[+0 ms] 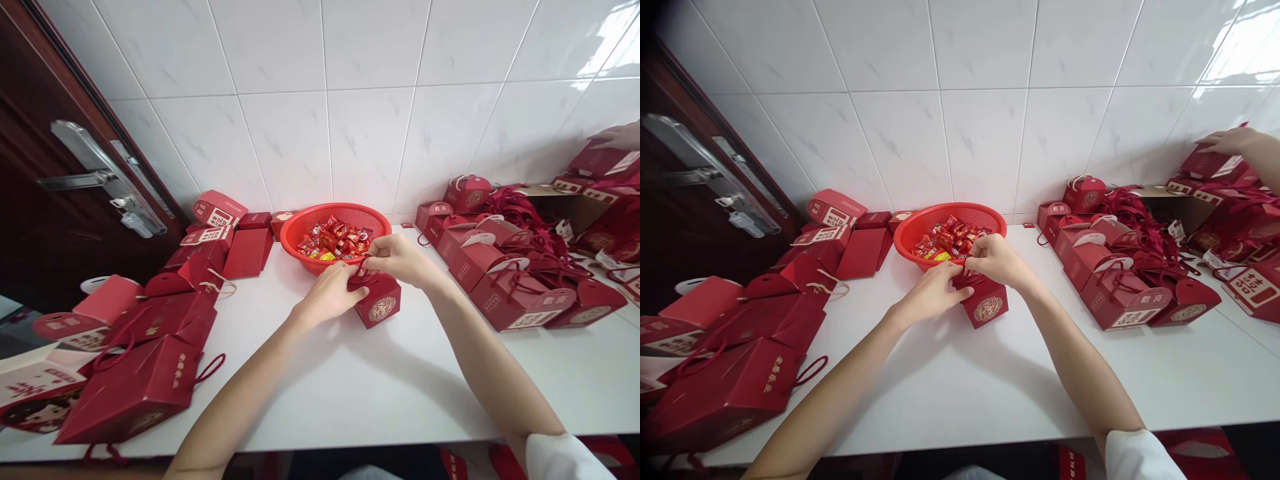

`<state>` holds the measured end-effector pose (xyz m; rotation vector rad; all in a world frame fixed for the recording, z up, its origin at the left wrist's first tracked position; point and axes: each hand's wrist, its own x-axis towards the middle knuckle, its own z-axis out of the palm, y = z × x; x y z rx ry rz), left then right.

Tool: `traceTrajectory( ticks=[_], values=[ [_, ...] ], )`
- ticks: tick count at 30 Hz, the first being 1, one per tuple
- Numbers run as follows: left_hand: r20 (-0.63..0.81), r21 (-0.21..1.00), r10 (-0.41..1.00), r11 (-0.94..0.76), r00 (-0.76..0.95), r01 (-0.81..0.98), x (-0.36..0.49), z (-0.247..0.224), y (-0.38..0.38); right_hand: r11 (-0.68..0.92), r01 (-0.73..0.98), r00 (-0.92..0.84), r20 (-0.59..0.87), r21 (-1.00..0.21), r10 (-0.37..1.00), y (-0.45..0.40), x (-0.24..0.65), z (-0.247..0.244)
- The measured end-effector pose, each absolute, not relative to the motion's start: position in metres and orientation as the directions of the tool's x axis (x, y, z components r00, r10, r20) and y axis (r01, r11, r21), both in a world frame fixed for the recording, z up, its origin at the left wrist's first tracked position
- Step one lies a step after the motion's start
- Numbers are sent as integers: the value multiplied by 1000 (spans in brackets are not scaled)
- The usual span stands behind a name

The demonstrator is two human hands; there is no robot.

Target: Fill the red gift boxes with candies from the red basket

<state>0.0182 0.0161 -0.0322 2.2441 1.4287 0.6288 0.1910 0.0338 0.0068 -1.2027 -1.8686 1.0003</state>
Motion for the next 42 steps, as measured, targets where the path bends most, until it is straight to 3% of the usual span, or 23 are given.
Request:
traceTrajectory(
  ticks=[4, 9, 12, 17, 24, 27, 32, 38, 40, 42],
  values=[
    [109, 613, 919, -361, 378, 703, 25, -41, 16, 132, 252, -422, 14, -959, 906, 44, 195, 2],
    [79, 683, 920, -330, 384, 652, 26, -43, 18, 37, 186, -523, -67, -982, 850, 53, 200, -3],
    [91, 704, 911, -345, 402, 620, 27, -44, 19, 69, 220, -530, -60, -973, 846, 56, 200, -8],
    [95, 665, 925, -334, 367, 668, 29, -48, 19, 233, 419, -437, 31, -877, 899, 51, 199, -11],
    [89, 708, 925, -320, 370, 630, 25, -48, 20, 283, 327, -380, 149, -902, 913, 43, 198, -3],
    [125, 780, 883, -369, 452, 505, 19, -42, 21, 321, 345, -278, 231, -882, 932, 39, 208, 8],
    [199, 843, 856, -398, 477, 362, 10, -35, 27, 478, 271, 11, 499, -836, 867, 15, 240, 38],
    [339, 825, 901, -424, 272, 375, 9, -50, 44, 690, 324, 440, 748, -648, 496, -25, 301, 64],
    [354, 870, 915, -398, 195, 291, 6, -54, 50, 712, 389, 541, 770, -585, 338, -39, 329, 66],
    [340, 908, 927, -367, 156, 202, 2, -56, 53, 656, 438, 634, 729, -614, 259, -54, 356, 62]
  ],
)
